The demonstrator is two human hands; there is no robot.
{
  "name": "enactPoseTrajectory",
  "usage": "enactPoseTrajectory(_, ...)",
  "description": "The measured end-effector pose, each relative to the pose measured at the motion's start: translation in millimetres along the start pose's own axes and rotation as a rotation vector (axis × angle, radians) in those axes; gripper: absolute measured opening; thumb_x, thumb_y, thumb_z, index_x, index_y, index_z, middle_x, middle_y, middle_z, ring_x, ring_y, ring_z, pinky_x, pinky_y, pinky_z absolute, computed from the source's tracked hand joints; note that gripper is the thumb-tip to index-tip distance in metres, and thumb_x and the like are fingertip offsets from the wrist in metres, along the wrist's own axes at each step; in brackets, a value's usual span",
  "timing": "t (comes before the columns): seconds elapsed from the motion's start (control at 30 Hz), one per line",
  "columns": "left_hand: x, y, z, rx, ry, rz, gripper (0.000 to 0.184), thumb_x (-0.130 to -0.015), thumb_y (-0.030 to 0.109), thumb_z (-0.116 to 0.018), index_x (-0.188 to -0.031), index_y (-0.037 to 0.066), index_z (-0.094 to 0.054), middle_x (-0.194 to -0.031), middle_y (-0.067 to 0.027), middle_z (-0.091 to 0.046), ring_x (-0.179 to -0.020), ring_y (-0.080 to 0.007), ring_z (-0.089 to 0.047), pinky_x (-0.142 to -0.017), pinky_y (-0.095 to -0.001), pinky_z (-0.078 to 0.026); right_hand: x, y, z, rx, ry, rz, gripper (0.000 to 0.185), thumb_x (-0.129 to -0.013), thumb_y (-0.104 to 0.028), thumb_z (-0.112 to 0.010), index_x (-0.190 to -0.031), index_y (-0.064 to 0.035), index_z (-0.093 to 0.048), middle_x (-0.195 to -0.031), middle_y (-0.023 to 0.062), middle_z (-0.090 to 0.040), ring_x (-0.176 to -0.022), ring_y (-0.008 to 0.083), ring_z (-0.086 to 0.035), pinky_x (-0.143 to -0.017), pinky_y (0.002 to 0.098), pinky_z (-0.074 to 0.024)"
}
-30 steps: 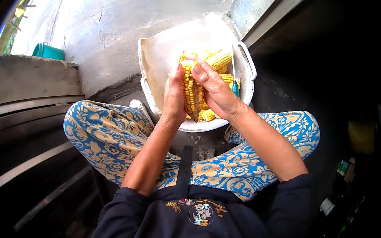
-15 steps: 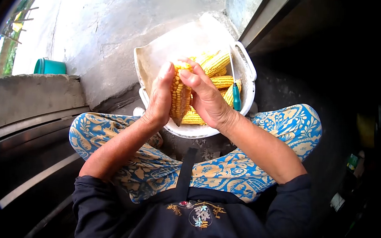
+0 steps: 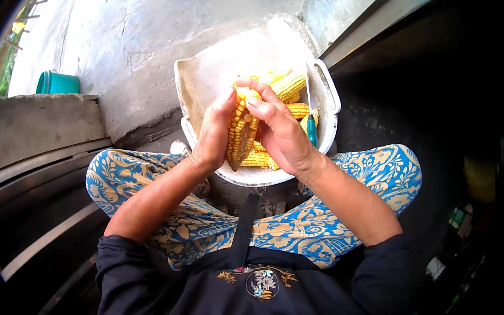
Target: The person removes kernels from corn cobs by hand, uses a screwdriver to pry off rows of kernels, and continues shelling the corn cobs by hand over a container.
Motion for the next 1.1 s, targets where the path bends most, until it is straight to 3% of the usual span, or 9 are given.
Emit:
enactPoseTrajectory(0.33,1,2,4,-0.059,0.004,-0.023,0.052,-0.094,0.046,-0.038,-0.116,0.002,-0.053,-0.108,-0.0084,-0.060,-0.098,-0.0177,-0.058,-0.088,-0.0314,-0.045,5,0,-4,0.068,-0.039,0.088,0.049,-0.088,-0.023,-0.055,-0.132,-0.0083,-0.040,-0.119,0.0064,-0.043,-0.112,0.0141,-0.041,-0.101,0.0294,-0.0303)
enactPoseTrajectory(0.4,0,1,6,-0.090,-0.013,-0.025,0.052,-0.094,0.046,-0.038,-0.118,0.002,-0.052,-0.109,-0.0086,-0.059,-0.098,-0.0179,-0.058,-0.089,-0.0317,-0.045,7,0,-6,0.044,-0.062,0.054,0.051,-0.087,-0.024,-0.053,-0.134,-0.0095,-0.040,-0.126,0.0078,-0.042,-0.123,0.0172,-0.036,-0.107,0.0307,-0.0245)
enactPoseTrajectory(0.5,-1,1,4,-0.067,-0.040,-0.029,0.051,-0.094,0.046,-0.038,-0.120,0.003,-0.050,-0.110,-0.0084,-0.058,-0.099,-0.0180,-0.058,-0.089,-0.0322,-0.044,3,-1,-3,-0.071,-0.030,0.014,0.047,-0.089,-0.029,-0.055,-0.131,-0.0104,-0.042,-0.118,0.0056,-0.044,-0.113,0.0129,-0.040,-0.101,0.0284,-0.0291)
enactPoseTrajectory(0.6,-1,2,3,-0.136,-0.041,-0.094,0.051,-0.094,0.045,-0.039,-0.122,0.004,-0.048,-0.111,-0.0083,-0.058,-0.100,-0.0180,-0.057,-0.090,-0.0325,-0.044,2,-3,-4,0.043,-0.037,0.085,0.043,-0.091,-0.030,-0.053,-0.128,-0.0110,-0.045,-0.117,0.0042,-0.045,-0.113,0.0121,-0.040,-0.100,0.0274,-0.0286)
enactPoseTrajectory(0.73,-2,0,2,-0.175,-0.058,-0.115,0.050,-0.094,0.045,-0.039,-0.122,0.005,-0.048,-0.110,-0.0083,-0.058,-0.101,-0.0178,-0.057,-0.090,-0.0325,-0.044,3,2,-1,-0.063,-0.038,0.046,0.038,-0.092,-0.027,-0.052,-0.126,-0.0105,-0.047,-0.116,0.0035,-0.045,-0.113,0.0120,-0.040,-0.101,0.0272,-0.0284)
enactPoseTrajectory(0.97,-2,-1,0,-0.089,0.011,-0.030,0.049,-0.093,0.045,-0.039,-0.112,0.003,-0.055,-0.105,-0.0073,-0.059,-0.096,-0.0170,-0.057,-0.087,-0.0313,-0.043,7,5,-3,-0.014,-0.018,0.083,0.056,-0.085,-0.020,-0.058,-0.135,-0.0090,-0.034,-0.122,0.0073,-0.042,-0.116,0.0150,-0.040,-0.103,0.0297,-0.0291)
enactPoseTrajectory(1.03,1,2,-3,-0.107,0.041,0.013,0.049,-0.093,0.046,-0.039,-0.112,0.003,-0.055,-0.104,-0.0067,-0.059,-0.096,-0.0170,-0.057,-0.088,-0.0311,-0.043,7,6,-3,-0.017,-0.029,0.068,0.058,-0.084,-0.018,-0.054,-0.138,-0.0124,-0.033,-0.129,0.0060,-0.037,-0.123,0.0159,-0.036,-0.108,0.0302,-0.0218)
enactPoseTrajectory(1.1,3,3,-4,-0.104,0.043,0.018,0.049,-0.093,0.046,-0.039,-0.113,0.004,-0.054,-0.105,-0.0066,-0.059,-0.096,-0.0168,-0.057,-0.088,-0.0311,-0.043,7,4,-3,0.018,-0.029,0.061,0.056,-0.085,-0.021,-0.055,-0.137,-0.0119,-0.034,-0.129,0.0060,-0.038,-0.122,0.0155,-0.036,-0.108,0.0302,-0.0221)
Point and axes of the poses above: each hand's wrist, its own x-axis away from the middle knuckle, its own z-axis out of the back of the hand, y = z × x, the point moved 8 cm from there along -x, towards the middle knuckle
